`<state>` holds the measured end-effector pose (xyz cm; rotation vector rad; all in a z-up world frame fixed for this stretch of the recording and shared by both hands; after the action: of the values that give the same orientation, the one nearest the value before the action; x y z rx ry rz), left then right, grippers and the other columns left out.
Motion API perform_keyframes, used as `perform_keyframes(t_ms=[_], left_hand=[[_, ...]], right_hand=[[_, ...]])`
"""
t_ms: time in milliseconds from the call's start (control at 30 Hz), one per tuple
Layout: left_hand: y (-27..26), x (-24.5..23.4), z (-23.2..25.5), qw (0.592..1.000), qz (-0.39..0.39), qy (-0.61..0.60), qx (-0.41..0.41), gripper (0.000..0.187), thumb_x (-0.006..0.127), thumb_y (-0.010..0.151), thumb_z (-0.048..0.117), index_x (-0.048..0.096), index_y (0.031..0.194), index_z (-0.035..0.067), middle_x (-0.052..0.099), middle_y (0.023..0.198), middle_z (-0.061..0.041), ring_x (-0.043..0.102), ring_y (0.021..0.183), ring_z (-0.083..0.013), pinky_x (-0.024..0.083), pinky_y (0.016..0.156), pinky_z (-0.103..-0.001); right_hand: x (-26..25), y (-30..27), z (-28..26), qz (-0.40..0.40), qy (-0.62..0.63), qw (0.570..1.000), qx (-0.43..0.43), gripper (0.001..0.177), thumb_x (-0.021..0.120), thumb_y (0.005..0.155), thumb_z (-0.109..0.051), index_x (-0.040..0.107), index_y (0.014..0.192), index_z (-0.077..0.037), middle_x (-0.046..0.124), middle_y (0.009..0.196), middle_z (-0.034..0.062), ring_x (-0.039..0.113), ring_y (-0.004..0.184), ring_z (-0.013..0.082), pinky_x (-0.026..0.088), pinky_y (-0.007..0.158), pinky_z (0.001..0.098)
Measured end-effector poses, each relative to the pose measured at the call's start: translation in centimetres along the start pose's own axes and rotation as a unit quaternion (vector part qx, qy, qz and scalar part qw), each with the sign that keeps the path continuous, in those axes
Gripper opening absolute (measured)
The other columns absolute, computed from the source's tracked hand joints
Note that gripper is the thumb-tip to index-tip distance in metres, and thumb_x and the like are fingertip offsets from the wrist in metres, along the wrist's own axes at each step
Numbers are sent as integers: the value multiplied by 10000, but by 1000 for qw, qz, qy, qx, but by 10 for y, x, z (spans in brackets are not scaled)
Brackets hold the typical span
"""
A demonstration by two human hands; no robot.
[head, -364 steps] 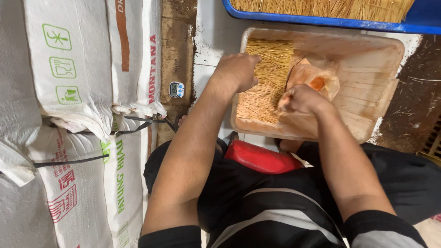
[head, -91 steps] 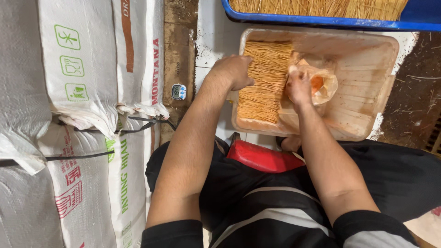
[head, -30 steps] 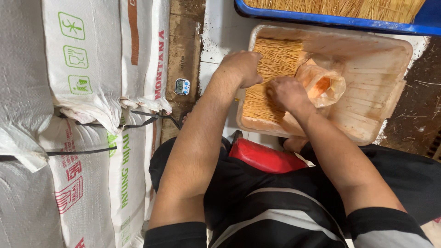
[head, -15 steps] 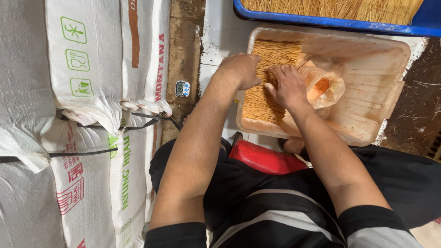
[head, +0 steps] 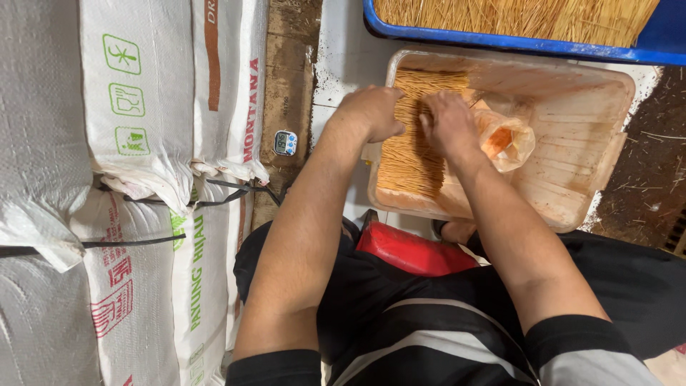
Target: The person repeatedly picks up bundles of thin, yellow noodles from a blue tray and places them into a white tub. They arrange the noodles in the tub by hand, occasionally adjusting the pile.
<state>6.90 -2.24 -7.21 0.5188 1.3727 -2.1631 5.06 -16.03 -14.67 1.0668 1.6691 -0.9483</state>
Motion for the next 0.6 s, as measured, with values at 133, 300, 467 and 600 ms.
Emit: perform_keyframes(t_ms=[133,300,467,600], left_hand=[[-4,-12,-5,999,34,-11,7,728,768,883,384,460,1517,201,593,1443,-80,567,1317,-254,417,1155,-435],[-4,-17,-11,998,50,-12,22,714,772,866,371,488,1494,185,606,1429,-77,571,1314,-258,433,1141,-424],[3,-14,-13,998,53,-12,26,729,779,854,379,487,1493,185,612,1421,-72,584,1303,-254,437,1140,-417],[5,-9,-13,999,39,-8,16,725,771,857,378,485,1501,209,630,1402,-68,603,1285,-240,442,1140,-414]], right_hand=[[18,11,24,-146,0,986,84,254,642,980,-185,708,1203,-84,681,1160,181,642,1104,359,521,975,485],[10,18,16,-47,-36,998,15,255,621,979,-103,722,1213,-89,663,1236,197,626,1174,361,524,980,479],[9,20,21,2,7,1000,-1,242,599,1036,-167,714,1236,-96,685,1231,154,622,1219,331,518,1075,442],[16,35,30,-20,-92,995,-10,417,665,913,-354,711,1206,-62,693,1165,213,655,1128,360,532,983,486]])
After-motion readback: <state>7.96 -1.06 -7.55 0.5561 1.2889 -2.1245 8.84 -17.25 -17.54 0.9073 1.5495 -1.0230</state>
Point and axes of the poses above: each hand's wrist, its own y-axis towards the middle knuckle, its own x-axis out of the palm, z = x × y, the point moved 10 cm from there along y, towards the middle knuckle
